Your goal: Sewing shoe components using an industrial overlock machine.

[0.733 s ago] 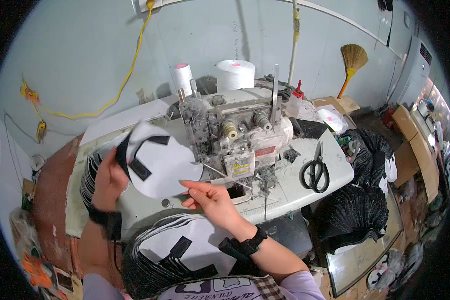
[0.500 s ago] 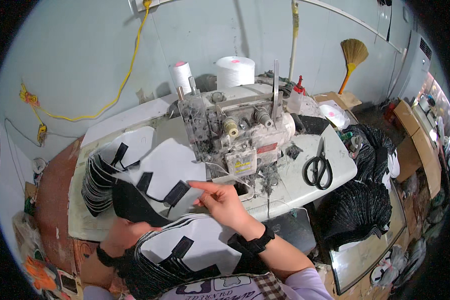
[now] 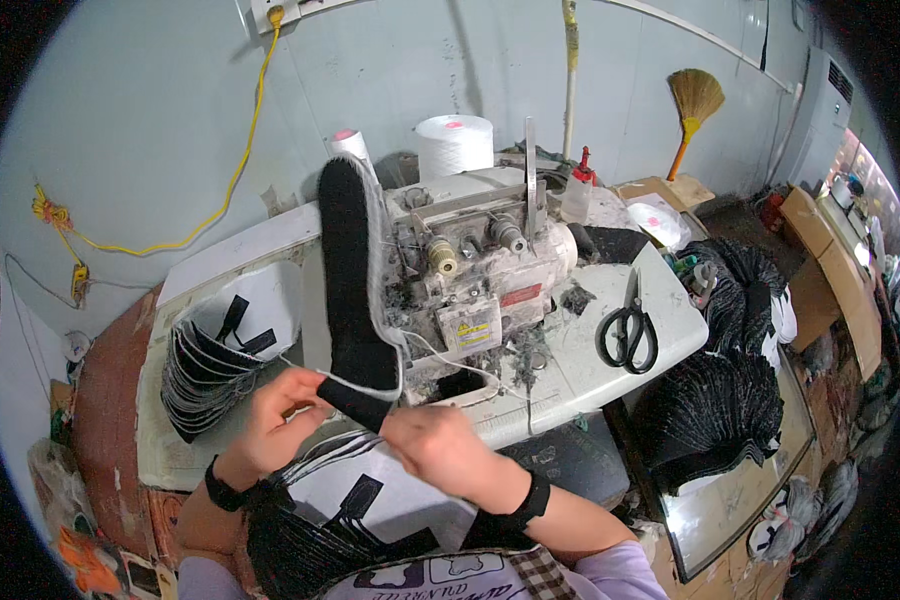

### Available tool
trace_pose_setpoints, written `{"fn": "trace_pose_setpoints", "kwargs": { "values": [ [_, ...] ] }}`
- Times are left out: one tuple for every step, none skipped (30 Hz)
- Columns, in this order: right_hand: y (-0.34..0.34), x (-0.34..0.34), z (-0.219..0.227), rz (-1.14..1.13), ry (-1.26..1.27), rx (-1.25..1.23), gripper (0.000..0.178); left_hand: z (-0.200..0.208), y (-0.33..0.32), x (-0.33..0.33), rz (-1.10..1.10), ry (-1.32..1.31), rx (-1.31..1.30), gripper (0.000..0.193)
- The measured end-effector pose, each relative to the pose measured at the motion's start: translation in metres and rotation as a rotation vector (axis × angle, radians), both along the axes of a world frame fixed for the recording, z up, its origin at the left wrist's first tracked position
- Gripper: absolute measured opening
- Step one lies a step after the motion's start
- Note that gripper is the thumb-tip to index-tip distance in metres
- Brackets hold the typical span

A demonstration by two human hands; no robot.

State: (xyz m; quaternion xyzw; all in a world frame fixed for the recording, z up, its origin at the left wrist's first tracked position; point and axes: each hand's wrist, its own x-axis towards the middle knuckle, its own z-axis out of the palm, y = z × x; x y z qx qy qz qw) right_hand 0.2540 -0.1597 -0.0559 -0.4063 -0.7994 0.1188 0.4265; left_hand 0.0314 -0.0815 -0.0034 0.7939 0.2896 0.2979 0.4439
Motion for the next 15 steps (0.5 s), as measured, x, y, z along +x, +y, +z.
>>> {"fn": "trace_pose_setpoints", "kwargs": {
  "values": [
    [-0.001,-0.004,-0.003,-0.002,0.000,-0.001,0.041,0.004,-0.003,0.001,-0.002,0.000,-0.001,0.020],
    [-0.003,-0.008,-0.007,-0.051,0.011,-0.045,0.041,0.009,-0.007,0.003,0.031,-0.125,-0.182,0.022],
    [-0.003,-0.011,-0.009,-0.100,0.022,-0.091,0.042,0.013,-0.011,0.007,0.063,-0.250,-0.367,0.023],
    [0.000,-0.012,-0.005,-0.111,0.161,-0.128,0.043,0.025,-0.014,0.011,0.022,-0.318,-0.629,0.026],
    [0.006,-0.009,-0.004,-0.112,0.162,-0.129,0.043,0.027,-0.015,0.014,0.021,-0.317,-0.631,0.026],
    [0.012,-0.008,-0.004,-0.126,0.231,-0.057,0.045,0.029,-0.017,0.016,0.050,-0.458,-0.850,0.027],
    [0.016,-0.006,-0.004,-0.142,0.300,0.016,0.046,0.030,-0.019,0.016,0.078,-0.601,-1.069,0.029],
    [0.015,-0.002,-0.003,-0.143,0.283,-0.050,0.049,0.016,-0.010,0.015,0.083,-0.697,-1.136,0.033],
    [0.020,0.005,-0.018,-0.164,0.177,0.000,0.051,0.017,-0.004,0.019,0.139,-0.637,-1.028,0.030],
    [0.023,0.004,-0.021,-0.182,0.143,0.058,0.051,0.006,0.006,0.015,0.145,-0.579,-0.792,0.030],
    [0.026,0.004,-0.022,-0.199,0.109,0.116,0.052,-0.003,0.016,0.011,0.149,-0.518,-0.557,0.029],
    [0.026,0.004,-0.026,-0.199,0.053,0.111,0.053,0.000,0.018,0.011,0.198,-0.374,-0.397,0.028],
    [0.025,0.004,-0.024,-0.190,0.010,0.150,0.054,0.005,0.022,0.013,0.244,-0.230,-0.236,0.027],
    [0.026,0.005,-0.024,-0.182,0.032,0.164,0.053,-0.001,0.031,0.013,0.243,-0.269,-0.166,0.027],
    [0.026,0.004,-0.025,-0.175,0.056,0.178,0.053,-0.006,0.039,0.012,0.242,-0.269,-0.164,0.027]
  ]
}}
